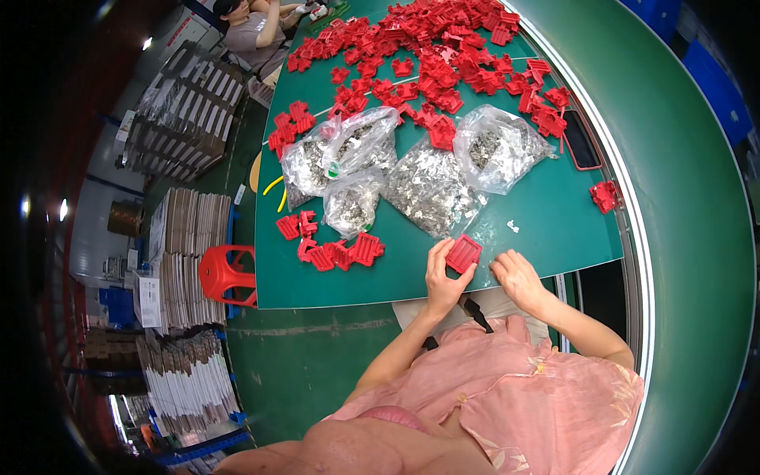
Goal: The person assembles red plastic connector housings by hand, inserting small metal components and white plastic clips into them.
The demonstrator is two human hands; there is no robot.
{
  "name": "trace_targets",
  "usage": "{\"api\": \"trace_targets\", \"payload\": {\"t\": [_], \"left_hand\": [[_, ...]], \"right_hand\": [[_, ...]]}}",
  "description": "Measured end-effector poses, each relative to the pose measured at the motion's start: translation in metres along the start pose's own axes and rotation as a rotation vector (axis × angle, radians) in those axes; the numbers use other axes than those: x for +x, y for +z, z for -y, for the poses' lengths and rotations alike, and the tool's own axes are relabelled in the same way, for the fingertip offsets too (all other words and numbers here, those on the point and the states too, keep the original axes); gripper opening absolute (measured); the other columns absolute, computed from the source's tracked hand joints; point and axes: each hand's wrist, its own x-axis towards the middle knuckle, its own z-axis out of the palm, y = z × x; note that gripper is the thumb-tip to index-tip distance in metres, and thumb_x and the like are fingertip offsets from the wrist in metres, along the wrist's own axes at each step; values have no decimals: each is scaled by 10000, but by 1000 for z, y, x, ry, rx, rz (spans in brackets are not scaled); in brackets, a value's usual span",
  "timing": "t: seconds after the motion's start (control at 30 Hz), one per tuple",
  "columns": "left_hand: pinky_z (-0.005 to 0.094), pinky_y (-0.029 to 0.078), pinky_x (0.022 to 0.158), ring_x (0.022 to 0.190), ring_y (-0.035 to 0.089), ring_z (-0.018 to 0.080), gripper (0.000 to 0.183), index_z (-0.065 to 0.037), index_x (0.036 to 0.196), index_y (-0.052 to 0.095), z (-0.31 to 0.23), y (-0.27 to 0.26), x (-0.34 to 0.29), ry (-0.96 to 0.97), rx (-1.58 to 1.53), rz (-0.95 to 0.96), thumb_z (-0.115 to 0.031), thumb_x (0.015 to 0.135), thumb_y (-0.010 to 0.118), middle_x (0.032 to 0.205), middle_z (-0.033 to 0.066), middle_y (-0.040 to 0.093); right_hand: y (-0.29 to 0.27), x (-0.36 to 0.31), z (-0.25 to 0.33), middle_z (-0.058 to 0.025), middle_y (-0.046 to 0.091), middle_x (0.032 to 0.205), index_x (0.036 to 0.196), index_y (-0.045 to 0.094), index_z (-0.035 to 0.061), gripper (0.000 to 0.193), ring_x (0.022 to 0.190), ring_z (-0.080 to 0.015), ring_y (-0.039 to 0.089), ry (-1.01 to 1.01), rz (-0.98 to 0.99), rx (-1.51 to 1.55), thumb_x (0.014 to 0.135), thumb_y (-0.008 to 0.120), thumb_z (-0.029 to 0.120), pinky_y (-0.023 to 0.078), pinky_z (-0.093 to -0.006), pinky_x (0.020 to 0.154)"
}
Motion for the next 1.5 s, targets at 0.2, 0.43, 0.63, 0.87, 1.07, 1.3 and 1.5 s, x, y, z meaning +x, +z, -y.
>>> {"api": "trace_targets", "payload": {"t": [0.2,0.43,0.63,0.87,1.07,1.3,1.5], "left_hand": [[418,484,965,1160,560,350,642,-30,1301,522,-2,0,0,17,2,26,-104,739,823,1306,181,527],[407,487,959,1147,581,336,596,-12,1243,553,-9,6,3,10,10,8,-106,725,832,1277,183,557],[415,467,986,1182,554,363,615,0,1239,545,-6,13,3,6,14,-33,-93,704,833,1292,196,546],[389,518,912,1154,585,345,609,6,1261,545,2,16,-3,16,-3,-21,-38,711,806,1313,195,541],[367,540,860,1117,611,326,529,12,1217,568,3,16,-2,7,-21,-58,-18,736,786,1297,190,567],[391,530,889,1117,609,343,514,11,1212,575,2,16,-2,12,-6,-72,-34,744,783,1277,191,585],[395,527,912,1119,617,350,536,15,1210,581,2,16,-3,63,-16,-63,-41,725,801,1281,194,593]], "right_hand": [[4,-31,8,-126,609,1043,1009,653,-8,313,957,-297,588,-74,-91,124,753,749,145,490,-396,837],[10,-38,-1,-112,611,919,930,658,-11,229,859,-298,599,-157,-143,160,729,738,64,505,-395,780],[-2,-22,-3,-128,612,796,840,626,54,111,768,-324,593,185,-135,322,775,717,50,473,-399,654],[14,35,21,-27,651,799,879,712,18,98,698,-100,552,716,-276,985,814,750,80,472,-272,647],[32,52,36,-29,593,742,782,697,76,111,733,-206,526,439,-389,472,760,786,140,372,-347,721],[31,49,36,-31,588,745,764,686,86,110,730,-220,522,323,-411,352,740,782,133,367,-354,712],[29,49,35,-29,611,755,777,693,85,105,734,-215,534,236,-435,253,721,782,88,369,-350,721]]}}
